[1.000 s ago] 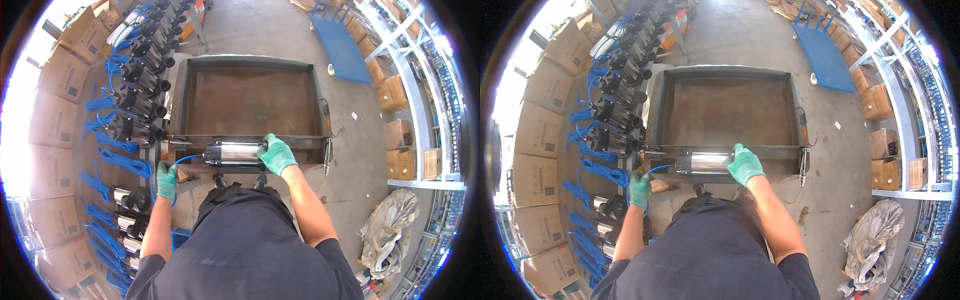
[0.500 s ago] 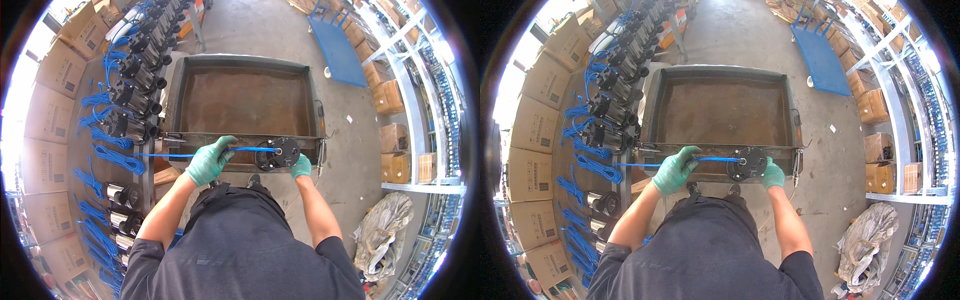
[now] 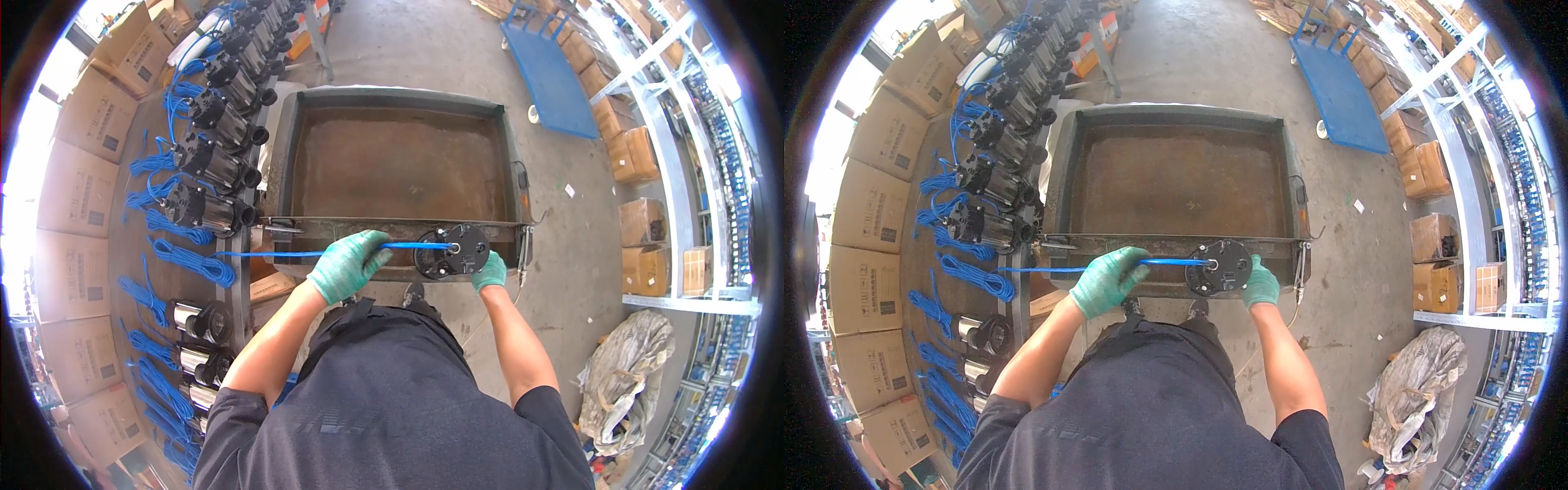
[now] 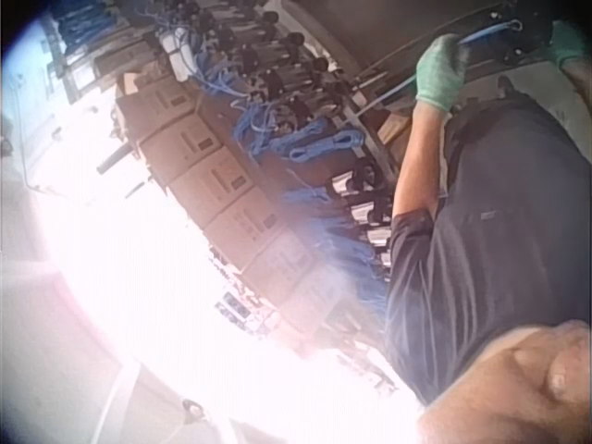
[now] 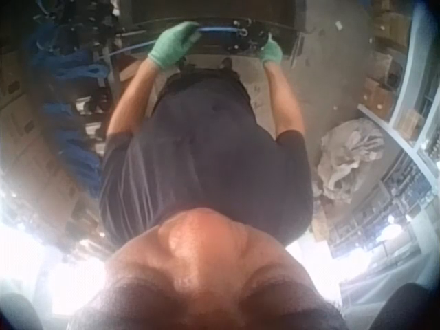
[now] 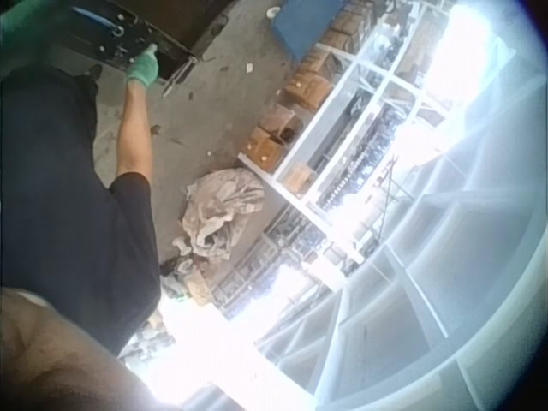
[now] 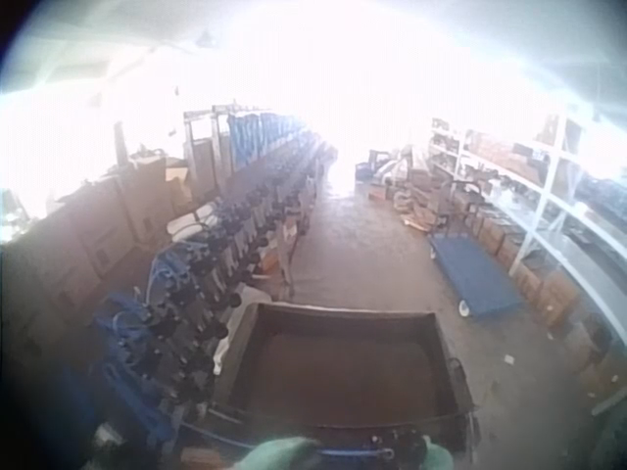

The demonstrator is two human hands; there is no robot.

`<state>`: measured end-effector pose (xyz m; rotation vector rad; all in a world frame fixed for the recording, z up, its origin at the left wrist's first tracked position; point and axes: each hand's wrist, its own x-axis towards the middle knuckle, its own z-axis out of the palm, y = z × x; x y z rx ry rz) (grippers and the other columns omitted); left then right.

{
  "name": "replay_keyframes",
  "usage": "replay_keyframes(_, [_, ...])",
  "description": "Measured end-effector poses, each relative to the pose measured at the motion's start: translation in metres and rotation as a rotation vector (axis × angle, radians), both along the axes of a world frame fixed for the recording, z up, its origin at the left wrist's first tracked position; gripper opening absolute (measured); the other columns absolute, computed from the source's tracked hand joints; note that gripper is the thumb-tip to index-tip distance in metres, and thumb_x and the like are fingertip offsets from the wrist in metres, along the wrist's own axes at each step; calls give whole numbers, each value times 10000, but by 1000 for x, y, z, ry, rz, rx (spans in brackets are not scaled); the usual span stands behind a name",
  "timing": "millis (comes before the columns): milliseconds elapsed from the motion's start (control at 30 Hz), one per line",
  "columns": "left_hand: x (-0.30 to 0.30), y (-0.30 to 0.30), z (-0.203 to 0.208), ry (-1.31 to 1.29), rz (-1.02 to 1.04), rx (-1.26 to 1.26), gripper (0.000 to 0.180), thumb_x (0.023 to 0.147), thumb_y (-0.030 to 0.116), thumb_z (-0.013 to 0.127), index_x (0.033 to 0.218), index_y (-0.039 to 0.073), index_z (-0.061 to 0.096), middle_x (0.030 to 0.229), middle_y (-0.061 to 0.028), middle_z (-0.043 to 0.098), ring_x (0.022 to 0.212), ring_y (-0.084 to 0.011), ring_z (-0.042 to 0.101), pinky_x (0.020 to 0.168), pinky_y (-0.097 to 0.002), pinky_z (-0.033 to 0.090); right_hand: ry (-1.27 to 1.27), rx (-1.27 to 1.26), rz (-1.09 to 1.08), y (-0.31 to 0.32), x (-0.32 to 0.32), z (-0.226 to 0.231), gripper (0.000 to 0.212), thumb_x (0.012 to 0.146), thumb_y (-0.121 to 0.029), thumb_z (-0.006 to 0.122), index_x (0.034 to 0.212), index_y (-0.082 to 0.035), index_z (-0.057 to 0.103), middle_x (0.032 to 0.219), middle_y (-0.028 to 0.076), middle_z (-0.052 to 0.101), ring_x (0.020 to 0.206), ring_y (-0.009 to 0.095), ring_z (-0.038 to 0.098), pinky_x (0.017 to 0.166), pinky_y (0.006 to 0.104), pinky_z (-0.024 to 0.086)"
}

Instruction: The person lifts a metal pump with two hands, submerges it into a tank of water, and then places it on the floor next to other pumps.

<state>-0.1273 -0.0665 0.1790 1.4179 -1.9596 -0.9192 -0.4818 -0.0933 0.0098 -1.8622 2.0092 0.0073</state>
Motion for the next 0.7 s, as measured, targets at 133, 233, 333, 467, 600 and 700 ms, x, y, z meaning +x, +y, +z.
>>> replay_keyframes(133, [-1,-3,0,-32,-36,-61,270,969,276,666,1124,55,676,1033,-183,700,954,-411,668,814,-470,552,-21,10,-15,-1,5,7,381,858,-198,702,1183,-86,537,940,233,738,931,448,710,799,534,563])
replay_keyframes(233, [-2,-4,-1,-31,-43,-71,261,970,278,672,1107,55,676,993,-182,690,922,-416,661,786,-460,542,8,-108,-51,1,3,-2,215,885,-279,652,877,-104,775,873,207,732,853,420,706,737,489,566])
replay_keyframes(333, [1,-5,-5,-38,-22,-39,251,980,279,678,1051,39,673,867,-186,651,800,-378,648,716,-434,518,-5,-142,-40,1,0,-8,222,890,-292,652,881,-106,774,877,212,730,856,433,702,737,494,565])
replay_keyframes(467, [18,0,6,106,171,157,296,980,308,687,998,12,687,780,-250,624,655,-394,615,638,-431,504,74,90,34,-9,-6,2,371,910,-213,639,1254,-87,586,1035,232,730,998,431,699,862,509,556])
replay_keyframes(600, [83,26,4,450,523,229,345,999,325,691,1013,-20,696,724,-15,615,641,-143,529,623,-326,468,-241,-130,-13,-12,12,36,400,932,-160,606,1324,-77,606,1159,227,697,1076,411,670,937,476,535])
replay_keyframes(700, [135,45,-4,619,748,539,302,1001,317,687,937,22,703,707,42,578,621,-77,477,582,-263,399,-509,-298,155,-11,57,67,371,917,-178,624,1271,-65,635,1232,226,651,1137,399,638,970,455,522])
